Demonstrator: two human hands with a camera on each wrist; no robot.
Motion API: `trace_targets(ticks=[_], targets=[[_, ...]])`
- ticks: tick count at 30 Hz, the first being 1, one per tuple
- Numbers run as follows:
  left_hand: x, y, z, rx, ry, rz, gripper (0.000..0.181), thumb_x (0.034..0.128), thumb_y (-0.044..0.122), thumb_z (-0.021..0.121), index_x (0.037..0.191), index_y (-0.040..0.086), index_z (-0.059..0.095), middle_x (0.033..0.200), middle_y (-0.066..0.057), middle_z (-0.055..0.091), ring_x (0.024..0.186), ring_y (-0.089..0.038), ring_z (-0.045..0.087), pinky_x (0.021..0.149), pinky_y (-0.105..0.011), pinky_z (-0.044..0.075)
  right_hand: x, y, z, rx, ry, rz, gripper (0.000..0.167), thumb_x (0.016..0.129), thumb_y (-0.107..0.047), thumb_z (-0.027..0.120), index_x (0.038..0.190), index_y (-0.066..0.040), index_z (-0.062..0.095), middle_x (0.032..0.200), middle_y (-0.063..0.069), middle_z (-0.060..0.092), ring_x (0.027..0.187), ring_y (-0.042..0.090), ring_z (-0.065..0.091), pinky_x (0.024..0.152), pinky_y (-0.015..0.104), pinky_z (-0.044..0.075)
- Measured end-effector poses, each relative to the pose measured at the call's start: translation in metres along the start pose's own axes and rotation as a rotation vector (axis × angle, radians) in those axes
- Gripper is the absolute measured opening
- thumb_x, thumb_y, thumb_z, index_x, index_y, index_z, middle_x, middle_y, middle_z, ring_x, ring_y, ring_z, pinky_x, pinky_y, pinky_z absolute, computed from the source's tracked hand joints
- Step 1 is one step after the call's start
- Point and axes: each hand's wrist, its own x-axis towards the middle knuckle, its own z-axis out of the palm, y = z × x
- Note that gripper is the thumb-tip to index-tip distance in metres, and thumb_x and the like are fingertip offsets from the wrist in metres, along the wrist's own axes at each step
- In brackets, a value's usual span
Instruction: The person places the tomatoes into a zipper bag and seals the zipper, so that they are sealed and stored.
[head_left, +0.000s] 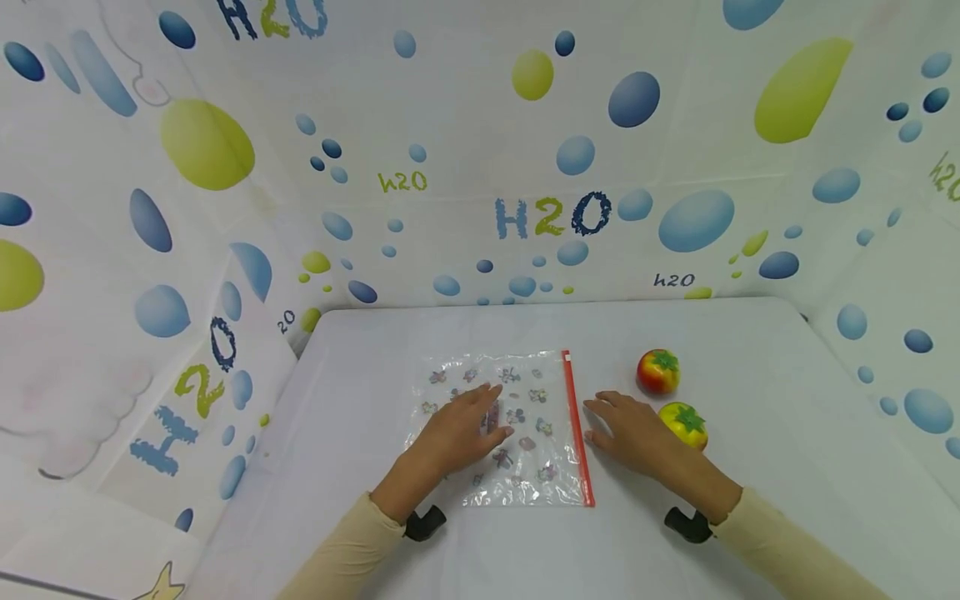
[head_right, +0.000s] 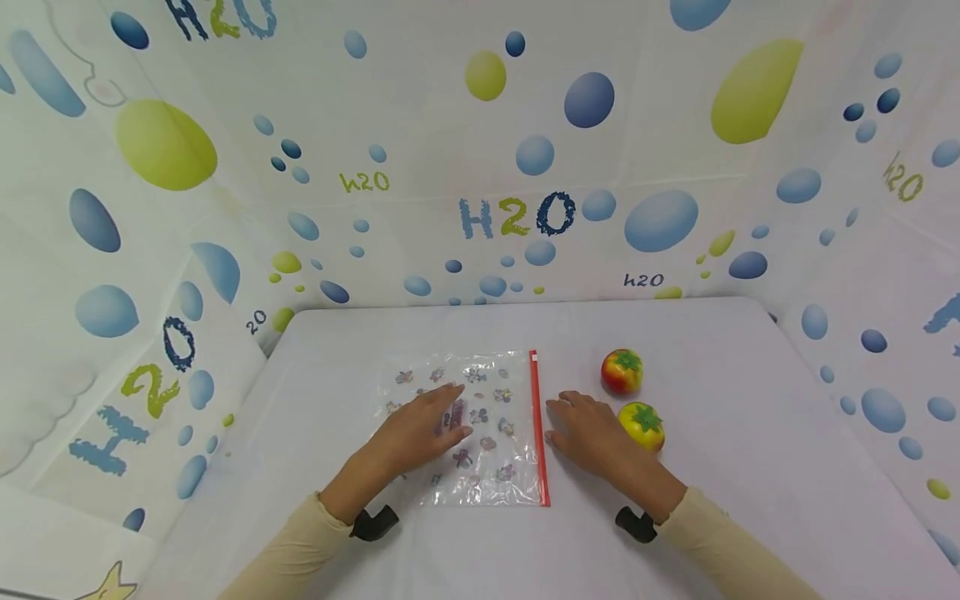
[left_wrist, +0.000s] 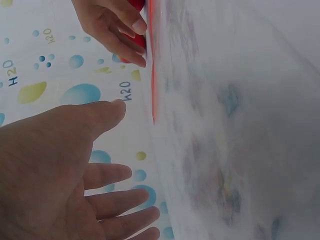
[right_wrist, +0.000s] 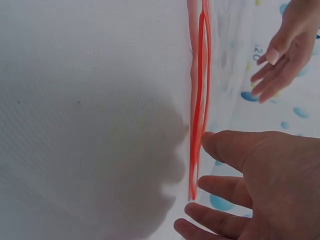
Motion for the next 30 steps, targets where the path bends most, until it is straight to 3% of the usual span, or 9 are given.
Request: trace_targets(ticks=[11,22,30], targets=[[0.005,0.016,0.011,0.014,-0.087,-0.002,0.074,0.1017,0.051,0.066,0.163,0.016,0.042,0.165,-0.011,0.045,0.151,-0.033,0.045,0.117,-0.053,0.043,-0.001,0.001,0.006,-0.014,-0.008,-0.016,0.052,0.096,-0.031,0.077,0.142,-0.011,0.065,0.147,0.018,0.062,0.141,0.04,0.054,0.111,0.066,0.043],[0.003,0.027,0.02,0.021,-0.095,0.063,0.065,0.1034,0.043,0.065,0.158,0.011,0.049,0.165,-0.014,0.044,0.151,-0.035,0.044,0.122,-0.053,0.035,-0.005,-0.002,0.002,-0.014,-0.031,-0.03,0.053,0.096,-0.031,0.077,0.144,-0.013,0.064,0.155,0.019,0.055,0.146,0.042,0.048,0.112,0.068,0.042],[0.002,0.028,0.025,0.069,-0.099,0.077,0.064,0.1025,0.042,0.068,0.156,0.011,0.052,0.163,-0.014,0.047,0.149,-0.033,0.047,0.118,-0.05,0.042,-0.009,-0.003,0.004,-0.007,-0.024,-0.049,0.053,0.097,-0.032,0.076,0.145,-0.014,0.065,0.158,0.02,0.052,0.148,0.043,0.045,0.114,0.068,0.039]])
